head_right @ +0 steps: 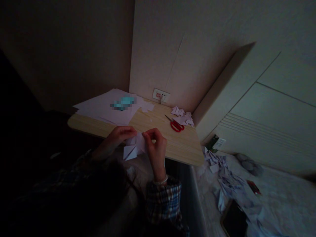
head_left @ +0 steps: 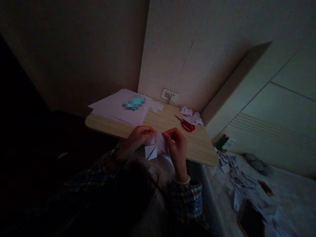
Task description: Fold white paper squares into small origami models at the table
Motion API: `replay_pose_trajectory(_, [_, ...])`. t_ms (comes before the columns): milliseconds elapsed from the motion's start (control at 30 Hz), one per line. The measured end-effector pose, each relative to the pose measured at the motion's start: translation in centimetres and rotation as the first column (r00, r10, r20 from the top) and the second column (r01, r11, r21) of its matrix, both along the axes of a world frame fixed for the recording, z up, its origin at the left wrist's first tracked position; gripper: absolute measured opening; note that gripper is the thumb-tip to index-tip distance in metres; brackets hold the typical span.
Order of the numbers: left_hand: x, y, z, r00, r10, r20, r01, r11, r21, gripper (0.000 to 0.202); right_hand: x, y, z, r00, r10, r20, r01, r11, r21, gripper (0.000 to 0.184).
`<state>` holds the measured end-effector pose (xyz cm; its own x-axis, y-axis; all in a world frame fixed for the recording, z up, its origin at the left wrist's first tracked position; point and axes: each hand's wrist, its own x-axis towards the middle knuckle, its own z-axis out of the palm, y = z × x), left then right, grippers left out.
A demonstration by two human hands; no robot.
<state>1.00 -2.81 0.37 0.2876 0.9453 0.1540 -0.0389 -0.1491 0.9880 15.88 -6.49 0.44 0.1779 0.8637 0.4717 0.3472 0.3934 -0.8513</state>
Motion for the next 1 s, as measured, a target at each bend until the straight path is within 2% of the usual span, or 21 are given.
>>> replay_pose_trajectory(67, [0.16,0.02,0.10,1.000,0.000,0.015,0.000,1.000,0.004,0.023,0.01,0.00,-0.02,1.000,-0.003,0.002,0.003,1.000,-0.003,0.013])
replay_pose_trajectory(200, [0.31,0.22,-0.18,0.994,-0.103,0.038,0.107,0.988,-0.112,0.028,-0.04,-0.05,-0.01,1.000,0.000,0.021,0.000,1.000,-0.005,0.013])
replay_pose_trajectory(400, [-0.14,0.68,-0.80,0.983,-0.182,0.024,0.184,0.978,-0.102,0.024,-0.10,-0.19,-0.13,1.000,0.013,0.026,-0.012,1.000,-0.017,0.014])
replay_pose_trajectory(533, [-0.06,0.58,-0.65,0.984,-0.174,0.030,0.176,0.980,-0.096,0.024,0.01,-0.18,-0.18,1.000,0.007,0.028,-0.006,1.000,-0.011,0.013])
replay_pose_trajectory(667, [0.12,0.09,-0.17,0.994,-0.105,0.043,0.109,0.990,-0.089,0.024,0.14,-0.10,-0.21,1.000,0.010,0.027,-0.010,1.000,0.007,0.012])
replay_pose_trajectory(867, [0.18,-0.04,-0.06,0.999,-0.047,-0.020,0.049,0.996,0.079,0.025,0.05,-0.27,-0.02,0.996,0.076,0.049,-0.077,0.997,0.002,0.011])
replay_pose_trajectory(1000, [0.30,-0.05,-0.04,0.997,-0.025,-0.069,0.035,0.988,0.152,0.024,-0.04,-0.41,0.19,0.991,0.058,0.118,-0.059,0.998,0.007,0.009])
